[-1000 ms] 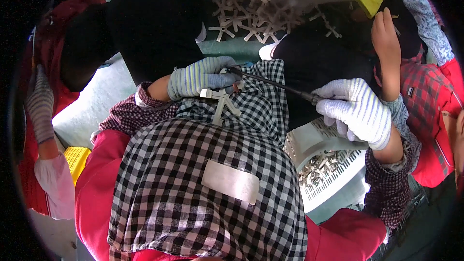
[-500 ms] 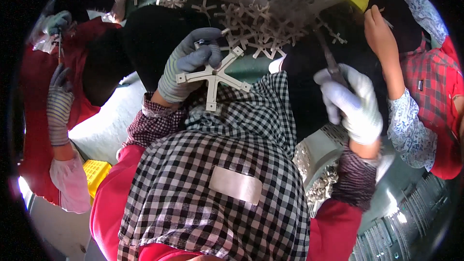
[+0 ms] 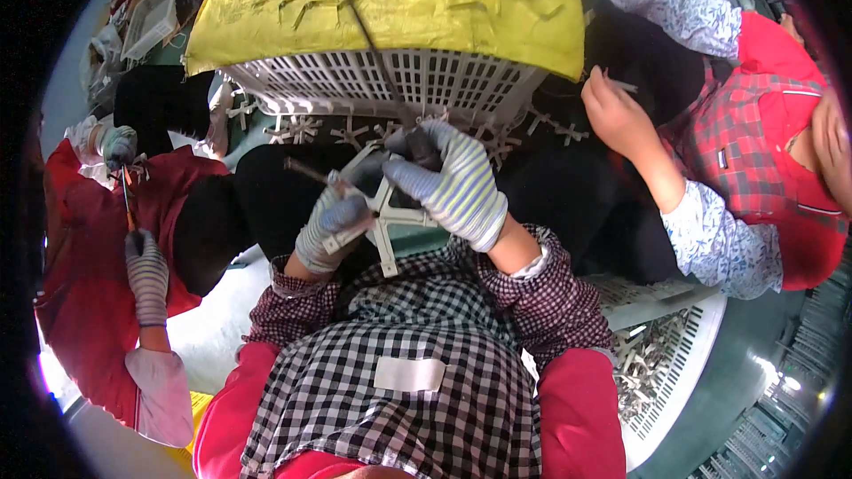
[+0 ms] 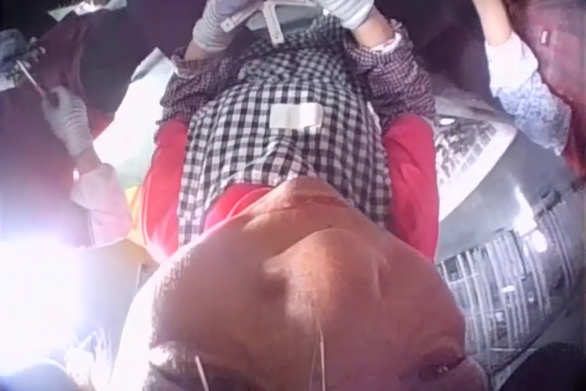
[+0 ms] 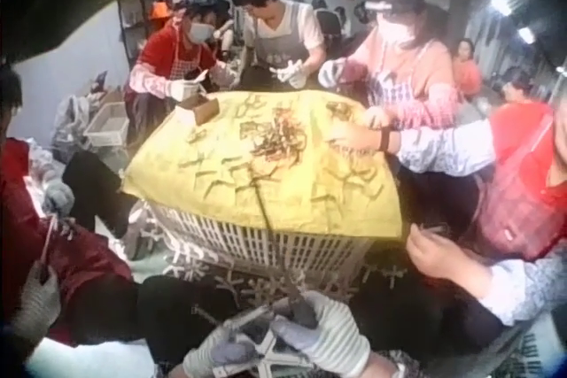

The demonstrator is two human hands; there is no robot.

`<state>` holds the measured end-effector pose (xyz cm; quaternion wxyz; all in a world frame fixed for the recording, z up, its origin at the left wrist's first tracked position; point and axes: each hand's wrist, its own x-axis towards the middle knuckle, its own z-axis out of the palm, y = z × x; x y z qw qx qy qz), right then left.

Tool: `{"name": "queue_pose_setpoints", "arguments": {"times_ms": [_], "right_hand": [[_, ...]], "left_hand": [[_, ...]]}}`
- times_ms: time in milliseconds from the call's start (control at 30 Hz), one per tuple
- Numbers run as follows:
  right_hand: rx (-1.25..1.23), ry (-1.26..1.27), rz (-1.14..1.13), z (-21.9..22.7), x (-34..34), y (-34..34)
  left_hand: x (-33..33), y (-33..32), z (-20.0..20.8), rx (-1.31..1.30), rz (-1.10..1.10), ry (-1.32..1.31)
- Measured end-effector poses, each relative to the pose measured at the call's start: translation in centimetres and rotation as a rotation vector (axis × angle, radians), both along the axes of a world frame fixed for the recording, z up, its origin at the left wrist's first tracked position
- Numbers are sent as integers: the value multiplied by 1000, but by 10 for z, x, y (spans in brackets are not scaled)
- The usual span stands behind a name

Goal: The person assembles star-shaped plastic components by positioning metal pieces onto their prongs and fastening them with a screwdriver tool.

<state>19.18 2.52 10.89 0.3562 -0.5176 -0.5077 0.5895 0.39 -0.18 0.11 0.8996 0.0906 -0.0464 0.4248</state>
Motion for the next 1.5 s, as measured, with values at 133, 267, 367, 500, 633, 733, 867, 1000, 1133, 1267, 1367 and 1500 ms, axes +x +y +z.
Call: {"name": "queue_pose_setpoints", "arguments": {"times_ms": [133,267,367,500,633,733,867,1000,1133,1267,1367,1500], "right_hand": [[161,-104,75,10,6,12],[468,-429,-197,17,28,64],[625,-718,-323,4,57,122],[534,-1005,-217,-14,72,181],[435,-1389,-33,0,50,196],[400,-1582,30,6,51,197],[479,-1554,43,8,53,193],[430,-1478,35,12,52,198],[416,-1442,-14,8,55,197],[411,-1276,-71,12,55,191],[466,-1284,-19,15,61,194],[383,-1406,100,19,52,204]], "left_hand": [[1,8,79,62,-64,789],[-7,44,85,291,172,1016],[-6,59,89,197,146,805],[-14,45,85,57,167,422],[-22,42,83,124,115,428],[-9,39,94,152,93,570],[-6,38,93,262,160,657],[-5,38,96,285,201,704],[-2,37,99,212,184,658],[-5,35,96,210,182,682],[-3,35,100,189,174,665],[-2,36,102,178,157,668]]}}
